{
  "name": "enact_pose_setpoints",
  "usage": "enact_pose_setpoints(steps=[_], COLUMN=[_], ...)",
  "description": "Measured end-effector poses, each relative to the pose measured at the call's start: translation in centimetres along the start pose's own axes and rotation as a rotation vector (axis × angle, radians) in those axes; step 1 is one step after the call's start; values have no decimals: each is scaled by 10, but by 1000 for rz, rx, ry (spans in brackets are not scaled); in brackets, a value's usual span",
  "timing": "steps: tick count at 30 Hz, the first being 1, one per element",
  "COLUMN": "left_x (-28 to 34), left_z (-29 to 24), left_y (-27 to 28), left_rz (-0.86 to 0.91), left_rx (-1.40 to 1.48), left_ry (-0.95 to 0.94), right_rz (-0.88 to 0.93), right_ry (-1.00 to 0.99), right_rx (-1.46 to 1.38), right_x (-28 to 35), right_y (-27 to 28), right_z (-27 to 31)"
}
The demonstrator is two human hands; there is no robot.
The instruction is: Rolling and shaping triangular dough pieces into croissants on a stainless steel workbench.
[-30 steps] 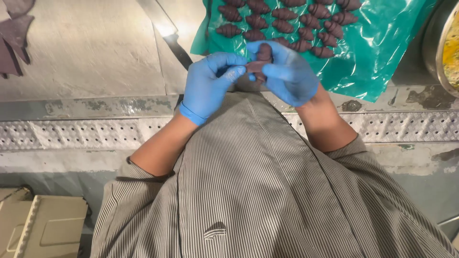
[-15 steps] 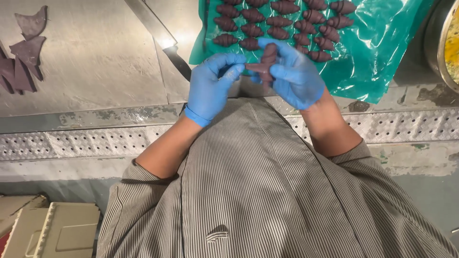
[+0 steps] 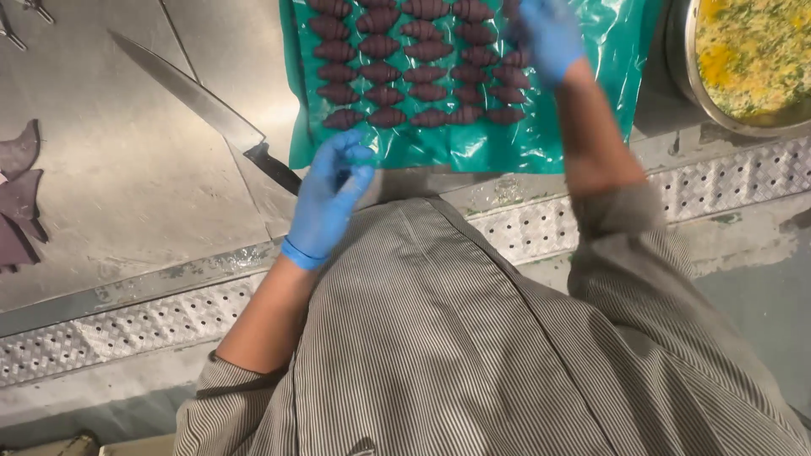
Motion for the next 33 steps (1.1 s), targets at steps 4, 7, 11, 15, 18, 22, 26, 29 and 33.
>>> enact_pose_setpoints(steps=[4, 7, 11, 15, 18, 22, 26, 29, 33], left_x=[4, 12, 18, 33, 28, 16, 14, 21, 18], left_z=[16, 19, 15, 28, 33, 100, 147, 185, 197], left_y=[15, 24, 40, 89, 165, 351, 547, 651, 721], left_rz=[-35, -43, -43, -124, -244, -461, -627, -710, -702], left_rx=[172, 184, 224, 231, -91, -407, -996, -1172, -1167], left_ry=[130, 137, 171, 157, 110, 65, 206, 248, -7], right_rz=[-84, 97, -153, -111, -184, -300, -303, -206, -119], right_ry=[-232, 113, 405, 643, 372, 621, 598, 570, 415], right_rx=[44, 728, 1254, 1355, 1281, 940, 1041, 1069, 995], right_x=[-28, -45, -12, 5, -2, 4, 69, 108, 135], right_y=[17, 16, -15, -61, -51, -27, -133, -221, -323], right_z=[-16, -53, 8, 37, 40, -5, 40, 54, 55])
Point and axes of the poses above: each hand's wrist, its own x-axis away from the middle knuckle, its own y-axis out of the back of the hand, z = x × y, the point moved 9 cm from there along -x, towards the middle knuckle, and after that the axes turned 8 degrees about x, right-handed, at the moved point
